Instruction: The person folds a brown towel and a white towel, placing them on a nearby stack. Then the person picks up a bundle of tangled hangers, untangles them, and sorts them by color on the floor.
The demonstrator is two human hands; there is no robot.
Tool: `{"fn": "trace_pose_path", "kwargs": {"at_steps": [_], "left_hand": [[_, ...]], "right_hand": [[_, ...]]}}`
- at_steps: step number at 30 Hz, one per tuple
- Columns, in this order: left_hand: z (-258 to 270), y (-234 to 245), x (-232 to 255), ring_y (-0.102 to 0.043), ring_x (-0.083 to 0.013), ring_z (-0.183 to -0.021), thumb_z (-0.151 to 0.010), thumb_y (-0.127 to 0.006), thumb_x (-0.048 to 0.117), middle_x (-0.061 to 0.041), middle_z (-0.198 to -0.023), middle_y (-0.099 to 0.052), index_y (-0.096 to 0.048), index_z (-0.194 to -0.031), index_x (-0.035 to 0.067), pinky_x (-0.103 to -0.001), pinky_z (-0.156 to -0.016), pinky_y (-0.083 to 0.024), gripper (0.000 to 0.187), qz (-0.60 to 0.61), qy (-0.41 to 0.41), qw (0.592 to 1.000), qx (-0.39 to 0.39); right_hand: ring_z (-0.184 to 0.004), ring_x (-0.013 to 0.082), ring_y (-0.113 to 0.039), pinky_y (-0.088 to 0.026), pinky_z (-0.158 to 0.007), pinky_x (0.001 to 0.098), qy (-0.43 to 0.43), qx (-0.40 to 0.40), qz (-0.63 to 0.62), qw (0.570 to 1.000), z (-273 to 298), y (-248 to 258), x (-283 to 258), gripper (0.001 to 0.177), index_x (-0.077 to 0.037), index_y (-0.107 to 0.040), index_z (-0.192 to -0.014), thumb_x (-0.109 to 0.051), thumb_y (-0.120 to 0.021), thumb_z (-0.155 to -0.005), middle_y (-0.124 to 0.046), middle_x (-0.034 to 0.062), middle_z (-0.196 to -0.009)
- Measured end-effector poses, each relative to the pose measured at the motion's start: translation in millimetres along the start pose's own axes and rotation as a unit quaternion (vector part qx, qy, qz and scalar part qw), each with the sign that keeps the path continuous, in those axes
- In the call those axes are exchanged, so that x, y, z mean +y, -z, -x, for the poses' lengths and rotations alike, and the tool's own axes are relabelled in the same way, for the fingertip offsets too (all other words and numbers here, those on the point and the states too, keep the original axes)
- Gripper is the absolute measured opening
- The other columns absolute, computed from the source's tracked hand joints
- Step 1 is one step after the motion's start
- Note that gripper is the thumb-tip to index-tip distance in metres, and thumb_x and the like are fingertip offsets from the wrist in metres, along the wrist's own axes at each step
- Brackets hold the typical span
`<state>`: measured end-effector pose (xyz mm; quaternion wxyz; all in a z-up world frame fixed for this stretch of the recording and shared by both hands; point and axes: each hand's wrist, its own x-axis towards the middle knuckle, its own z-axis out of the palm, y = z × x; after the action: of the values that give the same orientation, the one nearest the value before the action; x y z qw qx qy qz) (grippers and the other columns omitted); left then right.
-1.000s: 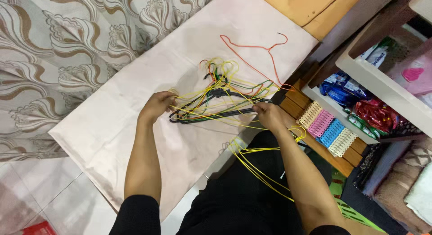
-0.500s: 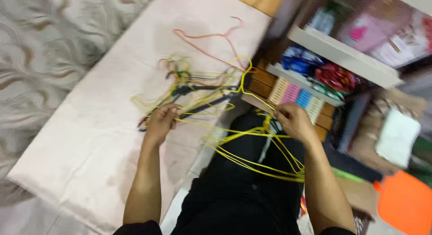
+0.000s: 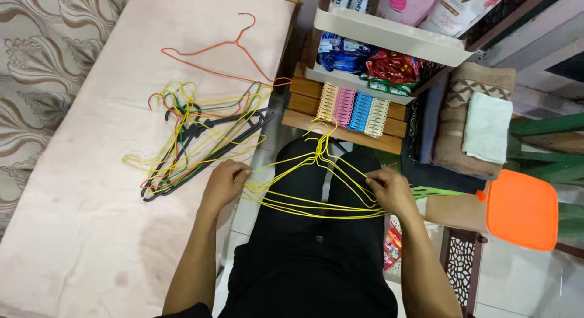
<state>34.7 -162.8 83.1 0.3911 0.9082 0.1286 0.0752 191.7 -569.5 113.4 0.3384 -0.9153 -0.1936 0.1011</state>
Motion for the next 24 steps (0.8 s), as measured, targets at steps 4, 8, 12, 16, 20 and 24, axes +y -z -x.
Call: {"fn": "trace_pose_path", "kwargs": {"at_steps": [4, 8, 12, 16, 20, 24], "left_hand": [[0.1, -2.4, -0.8, -0.061, -0.0348, -0.087, -0.086, -0.074, 0.02, -0.015, -0.082, -0.066, -0.081, -0.091, 0.009, -0.046, -0.081, -0.048, 0.014, -0.053, 0.0, 0.998, -0.045], [1.3, -3.6, -1.1, -0.058, -0.0372, -0.094, -0.085, -0.074, 0.02, -0.017, -0.089, -0.065, -0.081, -0.092, 0.01, -0.047, -0.086, -0.047, 0.014, -0.073, -0.011, 0.996, -0.042], [1.7, -2.6, -0.2, -0.056, -0.0364, -0.1, -0.085, -0.073, 0.019, -0.016, -0.093, -0.064, -0.08, -0.094, 0.011, -0.046, -0.089, -0.047, 0.014, -0.071, 0.007, 0.996, -0.052], [3.2, -0.3, -3.3, -0.057, -0.0367, -0.099, -0.085, -0.074, 0.02, -0.016, -0.094, -0.065, -0.079, -0.094, 0.01, -0.045, -0.088, -0.047, 0.015, -0.065, -0.006, 0.997, -0.036], [6.8, 4.7, -17.1, -0.06, -0.0346, -0.095, -0.086, -0.074, 0.019, -0.015, -0.091, -0.066, -0.077, -0.096, 0.008, -0.044, -0.085, -0.048, 0.015, -0.031, 0.017, 0.999, 0.017], [8.2, 20.2, -47.8, -0.062, -0.0337, -0.09, -0.089, -0.072, 0.016, -0.015, -0.089, -0.067, -0.076, -0.096, 0.007, -0.045, -0.083, -0.048, 0.012, -0.053, 0.018, 0.993, 0.103]], "right_hand": [[-0.088, 0.036, -0.071, -0.051, -0.094, 0.0444, 0.077, 0.019, 0.02, 0.997, -2.0, -6.9, 3.3, 0.017, -0.004, -0.08, -0.101, -0.012, -0.074, -0.087, -0.073, 0.0183, -0.095], [-0.09, 0.0381, -0.07, -0.054, -0.08, 0.0445, -0.01, -0.014, 0.043, 0.999, -0.3, -11.4, 1.3, 0.019, -0.007, -0.08, -0.102, -0.016, -0.073, -0.086, -0.073, 0.0173, -0.097], [-0.093, 0.0376, -0.07, -0.055, -0.083, 0.044, 0.002, -0.039, 0.059, 0.997, -1.4, -13.9, -3.3, 0.022, -0.008, -0.079, -0.103, -0.021, -0.072, -0.087, -0.074, 0.0167, -0.099], [-0.094, 0.0388, -0.069, -0.054, -0.083, 0.0457, 0.025, -0.07, 0.102, 0.992, -9.3, -6.0, -10.5, 0.022, -0.009, -0.08, -0.101, -0.024, -0.072, -0.088, -0.073, 0.0187, -0.097], [-0.095, 0.0396, -0.069, -0.054, -0.085, 0.0463, 0.072, -0.021, 0.128, 0.989, -27.6, -5.2, -35.2, 0.023, -0.006, -0.078, -0.1, -0.025, -0.071, -0.09, -0.072, 0.0213, -0.099], [-0.092, 0.0407, -0.068, -0.053, -0.082, 0.0479, 0.145, -0.016, 0.09, 0.985, -52.1, -26.7, -79.3, 0.018, -0.005, -0.078, -0.098, -0.019, -0.072, -0.089, -0.072, 0.0208, -0.095]]}}
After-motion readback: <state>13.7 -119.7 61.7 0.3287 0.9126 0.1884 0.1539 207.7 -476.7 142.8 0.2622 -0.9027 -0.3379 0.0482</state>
